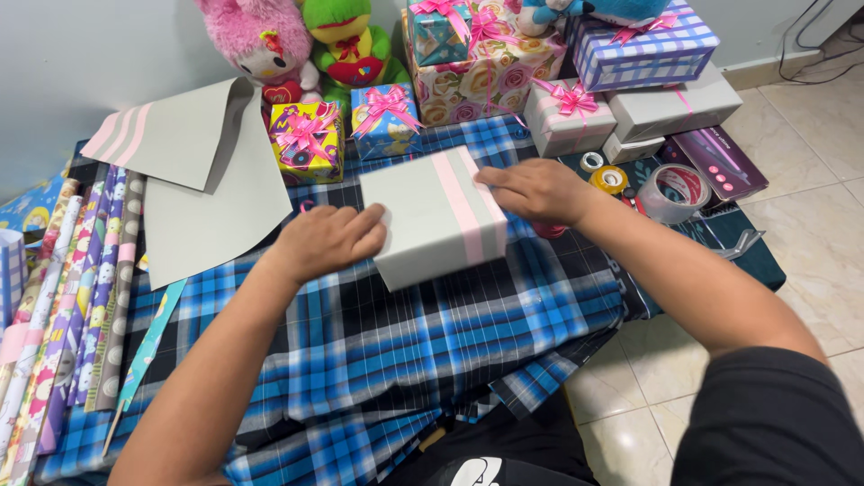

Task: The person wraps a small box with light gray paper, folds and tapes the edges, then ties a pink ribbon around it to form a bow. The finished gift is placed on a table with other wrapped presents.

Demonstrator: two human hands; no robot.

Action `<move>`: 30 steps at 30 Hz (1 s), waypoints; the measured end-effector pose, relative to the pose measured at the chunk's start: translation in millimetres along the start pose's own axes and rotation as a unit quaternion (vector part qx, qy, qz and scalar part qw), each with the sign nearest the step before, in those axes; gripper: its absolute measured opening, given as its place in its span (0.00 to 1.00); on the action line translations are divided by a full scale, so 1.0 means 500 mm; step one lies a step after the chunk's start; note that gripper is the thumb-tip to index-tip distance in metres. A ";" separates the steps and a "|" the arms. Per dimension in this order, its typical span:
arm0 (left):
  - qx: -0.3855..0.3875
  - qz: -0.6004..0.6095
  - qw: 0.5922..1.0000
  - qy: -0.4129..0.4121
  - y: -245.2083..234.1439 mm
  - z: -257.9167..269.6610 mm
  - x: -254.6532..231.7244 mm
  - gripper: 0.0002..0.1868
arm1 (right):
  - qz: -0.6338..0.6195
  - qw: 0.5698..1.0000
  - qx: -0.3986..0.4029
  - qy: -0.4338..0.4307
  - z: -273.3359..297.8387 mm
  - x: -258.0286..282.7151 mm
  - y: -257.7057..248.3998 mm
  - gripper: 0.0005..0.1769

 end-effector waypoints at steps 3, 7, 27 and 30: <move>0.020 -0.014 1.000 0.005 0.055 0.000 0.007 0.13 | 0.041 0.999 0.003 -0.002 -0.002 -0.039 0.040 0.03; 0.015 0.002 1.000 0.023 0.107 0.008 -0.018 0.14 | 0.052 0.998 0.023 -0.016 0.002 -0.046 0.095 0.02; 0.069 0.039 0.993 0.091 0.149 0.017 -0.060 0.15 | 0.066 0.972 0.224 0.006 -0.054 -0.032 0.067 0.05; 0.070 0.043 0.992 0.095 0.150 0.014 -0.060 0.14 | 0.087 0.972 0.220 0.000 -0.073 -0.029 0.046 0.05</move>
Point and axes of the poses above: each hand's wrist, its own z-axis away from the middle knuckle, its own y-axis out of the palm, x = y × z, the point moved 6 cm from there along -z, towards the middle knuckle, and after that the axes turned 14 degrees about -z, right-handed, at the moved point
